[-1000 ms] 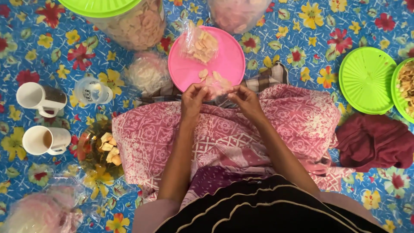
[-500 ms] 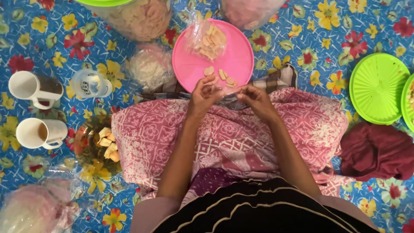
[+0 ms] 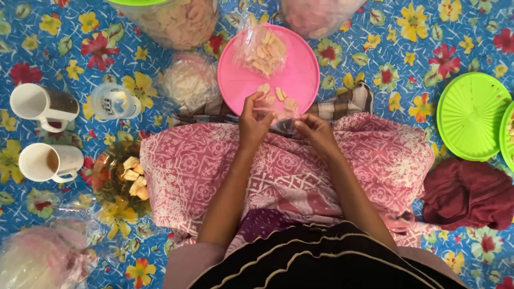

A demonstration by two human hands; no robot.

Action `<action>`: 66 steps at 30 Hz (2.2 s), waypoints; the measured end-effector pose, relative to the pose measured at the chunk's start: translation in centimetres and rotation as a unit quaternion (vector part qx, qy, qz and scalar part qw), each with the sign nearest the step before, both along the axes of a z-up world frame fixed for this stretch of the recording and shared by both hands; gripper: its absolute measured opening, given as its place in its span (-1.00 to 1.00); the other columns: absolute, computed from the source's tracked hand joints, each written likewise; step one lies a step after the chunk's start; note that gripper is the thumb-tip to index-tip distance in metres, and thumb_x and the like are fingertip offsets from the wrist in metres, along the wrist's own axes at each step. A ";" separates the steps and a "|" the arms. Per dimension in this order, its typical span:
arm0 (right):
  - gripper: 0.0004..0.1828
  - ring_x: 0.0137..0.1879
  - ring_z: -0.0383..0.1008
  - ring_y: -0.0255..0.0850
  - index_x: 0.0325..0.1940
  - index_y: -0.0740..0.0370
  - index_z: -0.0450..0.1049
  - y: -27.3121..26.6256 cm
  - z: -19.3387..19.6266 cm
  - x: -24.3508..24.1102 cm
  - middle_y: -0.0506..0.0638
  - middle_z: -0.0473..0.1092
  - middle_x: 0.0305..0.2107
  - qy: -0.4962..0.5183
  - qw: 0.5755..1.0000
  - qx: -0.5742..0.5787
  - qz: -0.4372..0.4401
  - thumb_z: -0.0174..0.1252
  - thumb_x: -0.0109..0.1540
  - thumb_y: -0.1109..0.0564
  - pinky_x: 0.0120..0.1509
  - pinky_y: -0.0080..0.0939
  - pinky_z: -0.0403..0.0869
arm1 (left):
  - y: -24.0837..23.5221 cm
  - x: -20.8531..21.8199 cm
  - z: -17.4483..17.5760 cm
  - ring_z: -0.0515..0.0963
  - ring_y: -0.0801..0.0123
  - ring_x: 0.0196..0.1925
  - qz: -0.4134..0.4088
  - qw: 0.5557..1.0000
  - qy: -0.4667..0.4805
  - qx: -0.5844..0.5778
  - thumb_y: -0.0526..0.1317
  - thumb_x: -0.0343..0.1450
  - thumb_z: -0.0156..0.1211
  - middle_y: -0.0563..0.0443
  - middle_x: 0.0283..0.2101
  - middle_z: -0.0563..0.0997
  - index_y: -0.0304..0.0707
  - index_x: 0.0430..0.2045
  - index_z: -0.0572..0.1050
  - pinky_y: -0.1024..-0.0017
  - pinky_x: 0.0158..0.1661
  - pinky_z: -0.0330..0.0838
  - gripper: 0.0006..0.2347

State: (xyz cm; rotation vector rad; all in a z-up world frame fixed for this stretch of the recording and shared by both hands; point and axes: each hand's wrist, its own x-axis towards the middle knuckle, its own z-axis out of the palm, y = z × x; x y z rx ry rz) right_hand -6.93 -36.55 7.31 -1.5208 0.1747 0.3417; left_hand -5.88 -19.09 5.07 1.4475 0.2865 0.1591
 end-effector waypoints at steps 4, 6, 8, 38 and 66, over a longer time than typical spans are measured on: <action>-0.87 -0.44 0.33 -0.46 -0.24 0.20 0.48 0.1 -0.2 0.2 -0.14 0.35 -0.55 -0.017 0.999 -0.026 -0.019 0.20 0.15 0.16 -0.34 -0.52 0.33 | -0.2 0.8 -3.2 0.49 0.29 -0.19 0.042 0.965 -0.125 0.227 -0.33 0.11 0.36 0.00 -0.11 0.36 -0.14 -0.09 0.38 0.42 -0.15 0.43 -0.52; -0.88 -0.47 0.33 -0.44 -0.28 0.20 0.47 0.0 -0.9 0.3 -0.11 0.35 -0.58 -0.053 0.997 -0.050 -0.022 0.23 0.13 0.17 -0.35 -0.52 0.32 | -0.5 1.0 -4.8 0.47 0.38 -0.32 0.013 0.936 -0.212 0.279 -0.29 0.18 0.33 0.15 -0.32 0.40 -0.10 -0.30 0.48 0.46 -0.23 0.40 -0.74; -0.89 -0.45 0.32 -0.45 -0.28 0.20 0.47 0.4 -0.3 0.2 -0.13 0.34 -0.58 -0.075 0.995 -0.066 -0.015 0.23 0.14 0.17 -0.34 -0.52 0.32 | -1.3 0.3 -4.3 0.50 0.42 -0.39 -0.036 0.946 -0.217 0.240 -0.25 0.20 0.33 0.18 -0.41 0.44 -0.08 -0.35 0.52 0.53 -0.31 0.42 -0.80; -0.87 -0.29 0.42 -0.02 -0.44 0.12 0.50 0.0 0.9 -1.7 0.03 0.34 -0.44 -0.365 0.887 -0.271 0.077 0.18 0.09 0.33 -0.21 -0.20 0.40 | -0.5 -1.4 -0.6 0.42 0.11 0.03 -0.143 0.909 -0.302 0.250 -0.27 0.20 0.17 0.13 -0.29 0.54 -0.13 -0.71 0.34 0.15 0.12 0.04 -0.88; -0.75 -0.36 0.35 -0.43 -0.27 0.25 0.54 1.2 1.8 -0.1 -0.11 0.35 -0.46 -0.056 0.997 -0.037 -0.026 0.00 0.08 0.39 -0.27 -0.47 0.40 | -0.5 -1.1 0.2 0.57 0.43 -0.36 -0.108 0.978 -0.143 0.104 -0.29 0.11 0.44 0.08 -0.44 0.59 -0.11 -0.43 0.61 0.55 -0.28 0.42 -0.78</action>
